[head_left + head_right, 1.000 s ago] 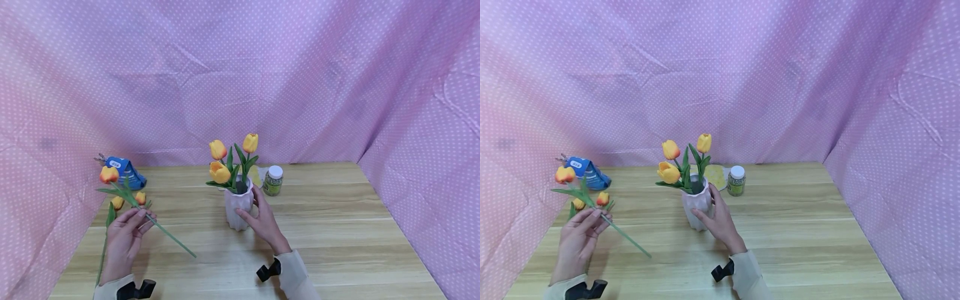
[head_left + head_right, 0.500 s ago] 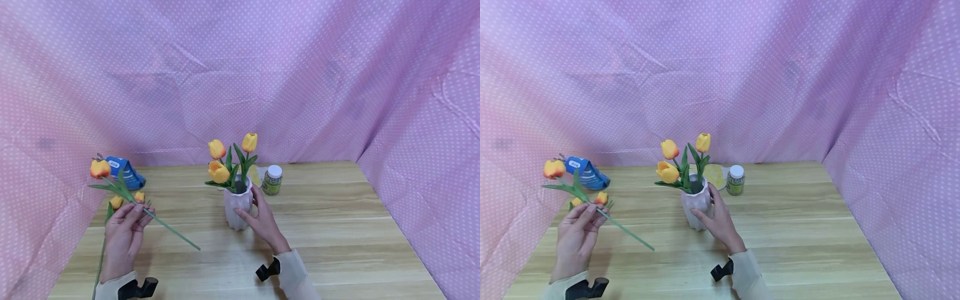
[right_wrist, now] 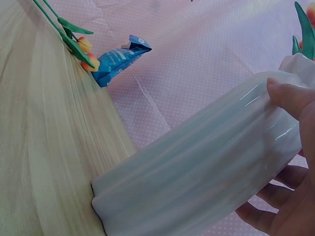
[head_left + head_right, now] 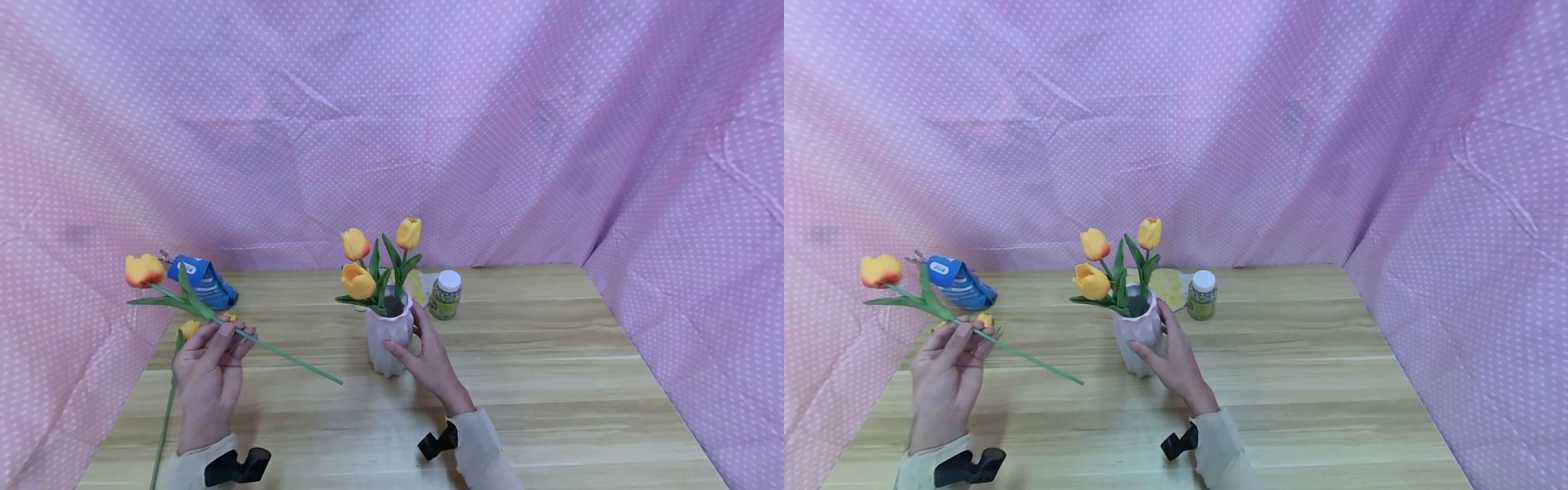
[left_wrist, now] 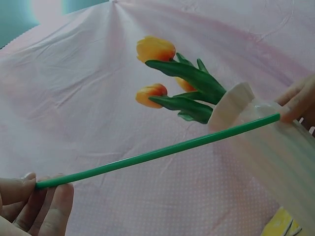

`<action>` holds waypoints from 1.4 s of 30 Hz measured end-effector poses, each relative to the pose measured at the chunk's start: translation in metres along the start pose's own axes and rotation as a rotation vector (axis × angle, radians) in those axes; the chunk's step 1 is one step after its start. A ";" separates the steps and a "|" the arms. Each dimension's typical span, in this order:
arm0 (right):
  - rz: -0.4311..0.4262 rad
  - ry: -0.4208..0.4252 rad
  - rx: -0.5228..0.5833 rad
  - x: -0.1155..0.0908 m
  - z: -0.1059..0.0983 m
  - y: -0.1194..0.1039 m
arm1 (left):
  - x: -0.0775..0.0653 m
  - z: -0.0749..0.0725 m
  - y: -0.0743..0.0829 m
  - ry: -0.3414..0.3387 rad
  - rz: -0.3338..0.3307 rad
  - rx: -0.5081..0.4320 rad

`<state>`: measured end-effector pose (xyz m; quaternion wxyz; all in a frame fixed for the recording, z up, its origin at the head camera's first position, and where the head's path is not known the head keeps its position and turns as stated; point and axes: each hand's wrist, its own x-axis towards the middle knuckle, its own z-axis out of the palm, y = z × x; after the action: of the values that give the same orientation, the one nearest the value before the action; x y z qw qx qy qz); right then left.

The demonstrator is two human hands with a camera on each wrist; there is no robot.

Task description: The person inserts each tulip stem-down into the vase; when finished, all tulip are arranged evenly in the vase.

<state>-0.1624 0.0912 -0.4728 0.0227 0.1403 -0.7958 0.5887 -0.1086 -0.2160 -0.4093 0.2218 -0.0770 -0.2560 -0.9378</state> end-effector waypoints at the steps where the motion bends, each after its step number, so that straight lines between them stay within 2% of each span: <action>1: -0.003 0.000 0.002 0.000 0.000 0.000 | 0.000 0.001 -0.001 0.004 0.009 0.003; 9: -0.021 0.000 0.006 -0.001 0.001 -0.001 | 0.001 0.010 -0.007 0.010 0.068 -0.026; 11: -0.019 0.000 0.001 -0.001 0.000 -0.001 | 0.001 0.012 -0.009 0.017 0.078 0.009; 16: -0.018 0.003 -0.003 -0.001 0.000 -0.001 | 0.001 0.016 -0.011 0.028 0.059 -0.021; 18: -0.019 0.005 -0.001 -0.001 0.000 -0.001 | 0.001 0.017 -0.012 0.024 0.048 -0.062; 20: -0.017 0.005 0.000 -0.001 0.000 -0.001 | 0.002 0.018 -0.013 0.023 0.056 -0.025; 30: -0.005 0.004 0.009 0.000 0.000 0.000 | 0.004 0.025 -0.022 -0.026 0.108 -0.056; 37: -0.020 0.004 0.014 0.000 0.000 0.000 | 0.005 0.031 -0.031 -0.111 0.103 -0.149; 42: -0.024 0.000 0.012 0.000 -0.001 0.000 | 0.007 0.038 -0.035 -0.067 0.113 -0.088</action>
<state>-0.1628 0.0921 -0.4725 0.0288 0.1497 -0.7904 0.5933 -0.1299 -0.1722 -0.3907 0.2622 -0.1322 -0.2170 -0.9310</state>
